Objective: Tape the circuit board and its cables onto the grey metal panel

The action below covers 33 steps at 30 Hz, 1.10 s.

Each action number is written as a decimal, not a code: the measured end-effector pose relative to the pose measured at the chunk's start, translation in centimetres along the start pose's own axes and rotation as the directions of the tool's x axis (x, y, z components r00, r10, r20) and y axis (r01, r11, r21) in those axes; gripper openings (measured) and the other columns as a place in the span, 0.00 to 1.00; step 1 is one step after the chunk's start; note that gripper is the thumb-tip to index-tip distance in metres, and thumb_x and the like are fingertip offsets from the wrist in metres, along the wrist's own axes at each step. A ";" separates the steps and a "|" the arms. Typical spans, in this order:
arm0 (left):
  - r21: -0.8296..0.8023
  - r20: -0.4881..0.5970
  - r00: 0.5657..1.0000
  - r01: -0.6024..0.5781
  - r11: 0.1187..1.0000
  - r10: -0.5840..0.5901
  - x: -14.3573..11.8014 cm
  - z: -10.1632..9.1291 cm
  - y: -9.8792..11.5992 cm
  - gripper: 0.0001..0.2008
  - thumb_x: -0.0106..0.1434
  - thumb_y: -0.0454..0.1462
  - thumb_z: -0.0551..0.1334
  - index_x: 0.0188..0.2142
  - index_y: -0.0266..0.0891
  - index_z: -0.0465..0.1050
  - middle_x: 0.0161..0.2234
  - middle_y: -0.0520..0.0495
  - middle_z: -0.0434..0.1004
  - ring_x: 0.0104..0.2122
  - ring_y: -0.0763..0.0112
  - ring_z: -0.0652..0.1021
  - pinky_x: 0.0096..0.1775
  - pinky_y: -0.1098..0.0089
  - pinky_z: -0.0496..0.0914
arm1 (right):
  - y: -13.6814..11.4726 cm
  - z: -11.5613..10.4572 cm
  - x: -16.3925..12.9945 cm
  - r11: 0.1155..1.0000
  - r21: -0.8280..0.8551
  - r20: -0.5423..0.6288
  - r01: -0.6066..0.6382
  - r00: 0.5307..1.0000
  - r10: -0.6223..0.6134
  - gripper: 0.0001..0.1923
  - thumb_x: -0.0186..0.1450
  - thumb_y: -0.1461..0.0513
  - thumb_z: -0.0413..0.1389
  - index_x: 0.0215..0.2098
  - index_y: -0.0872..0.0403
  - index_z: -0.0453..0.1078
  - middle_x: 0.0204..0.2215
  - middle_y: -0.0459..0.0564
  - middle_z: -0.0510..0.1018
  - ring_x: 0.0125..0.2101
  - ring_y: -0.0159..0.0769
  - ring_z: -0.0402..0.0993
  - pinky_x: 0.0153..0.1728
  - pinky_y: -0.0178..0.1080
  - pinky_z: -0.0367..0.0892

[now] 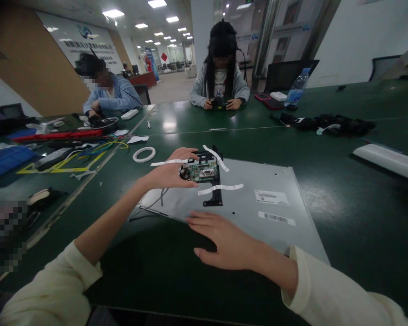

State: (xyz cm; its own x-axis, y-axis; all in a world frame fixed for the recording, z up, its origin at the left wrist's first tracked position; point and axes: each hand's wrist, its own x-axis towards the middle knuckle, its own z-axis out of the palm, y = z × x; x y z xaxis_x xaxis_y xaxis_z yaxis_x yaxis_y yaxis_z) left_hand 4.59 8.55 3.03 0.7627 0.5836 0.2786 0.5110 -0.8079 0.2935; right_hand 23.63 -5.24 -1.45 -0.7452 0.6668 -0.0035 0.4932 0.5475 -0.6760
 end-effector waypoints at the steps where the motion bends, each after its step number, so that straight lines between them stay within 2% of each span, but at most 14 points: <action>1: -0.001 0.005 1.000 0.000 1.000 0.000 0.0 0.1 0.0 0.34 0.48 0.57 0.60 0.48 0.40 0.62 0.53 0.39 0.60 0.55 0.49 0.57 0.55 0.50 0.53 | -0.3 0.0 -0.1 1.000 0.015 0.024 0.019 1.000 -0.020 0.30 0.62 0.54 0.50 0.60 0.55 0.54 0.59 0.51 0.57 0.60 0.39 0.48 0.58 0.46 0.48; 7: -0.027 0.074 0.997 0.032 0.999 -0.030 0.0 1.1 0.1 0.33 0.48 0.56 0.61 0.48 0.40 0.62 0.52 0.41 0.61 0.55 0.50 0.58 0.53 0.53 0.57 | -0.9 0.0 -0.1 0.986 0.087 0.098 0.142 0.984 -0.151 0.33 0.59 0.56 0.53 0.60 0.58 0.55 0.58 0.55 0.59 0.59 0.39 0.51 0.57 0.45 0.50; 12: 0.009 0.103 0.995 -0.014 1.000 0.013 0.1 2.0 0.5 0.32 0.48 0.56 0.61 0.48 0.40 0.63 0.53 0.41 0.61 0.54 0.52 0.60 0.54 0.53 0.55 | -0.5 0.1 0.1 0.974 0.066 0.109 0.219 0.968 -0.225 0.33 0.58 0.56 0.53 0.59 0.59 0.55 0.56 0.56 0.61 0.58 0.38 0.53 0.57 0.43 0.51; 17: 0.018 0.096 0.994 -0.059 0.998 0.057 0.0 3.2 0.3 0.33 0.48 0.55 0.61 0.49 0.40 0.62 0.54 0.41 0.60 0.54 0.54 0.61 0.55 0.56 0.54 | -0.1 0.2 0.0 0.974 0.006 0.100 0.226 0.969 -0.225 0.31 0.60 0.57 0.52 0.59 0.59 0.56 0.56 0.55 0.62 0.58 0.37 0.54 0.57 0.41 0.50; 25: 0.061 0.156 0.988 -0.005 0.998 -0.005 -0.4 5.3 -0.5 0.37 0.46 0.55 0.63 0.52 0.42 0.58 0.53 0.42 0.60 0.54 0.54 0.61 0.54 0.56 0.56 | -0.3 0.1 0.1 0.976 -0.039 0.095 0.215 0.973 -0.211 0.28 0.61 0.59 0.50 0.58 0.61 0.57 0.55 0.54 0.64 0.57 0.33 0.55 0.58 0.38 0.50; 33: 0.046 0.203 0.978 0.036 0.998 -0.045 -0.6 5.6 -0.6 0.42 0.47 0.55 0.62 0.57 0.42 0.51 0.56 0.40 0.55 0.56 0.53 0.58 0.54 0.54 0.55 | -0.3 0.2 0.1 0.980 -0.024 0.091 0.197 0.977 -0.195 0.28 0.61 0.61 0.50 0.58 0.59 0.58 0.55 0.54 0.64 0.57 0.34 0.56 0.57 0.39 0.52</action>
State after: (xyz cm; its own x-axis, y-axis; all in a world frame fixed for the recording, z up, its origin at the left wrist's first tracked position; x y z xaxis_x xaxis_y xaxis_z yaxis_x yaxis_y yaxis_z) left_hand 6.07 8.22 -2.42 0.8035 0.5908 0.0736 0.5563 -0.7890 0.2607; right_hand 23.33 -5.46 -1.35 -0.8644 0.4990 0.0614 0.3469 0.6803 -0.6457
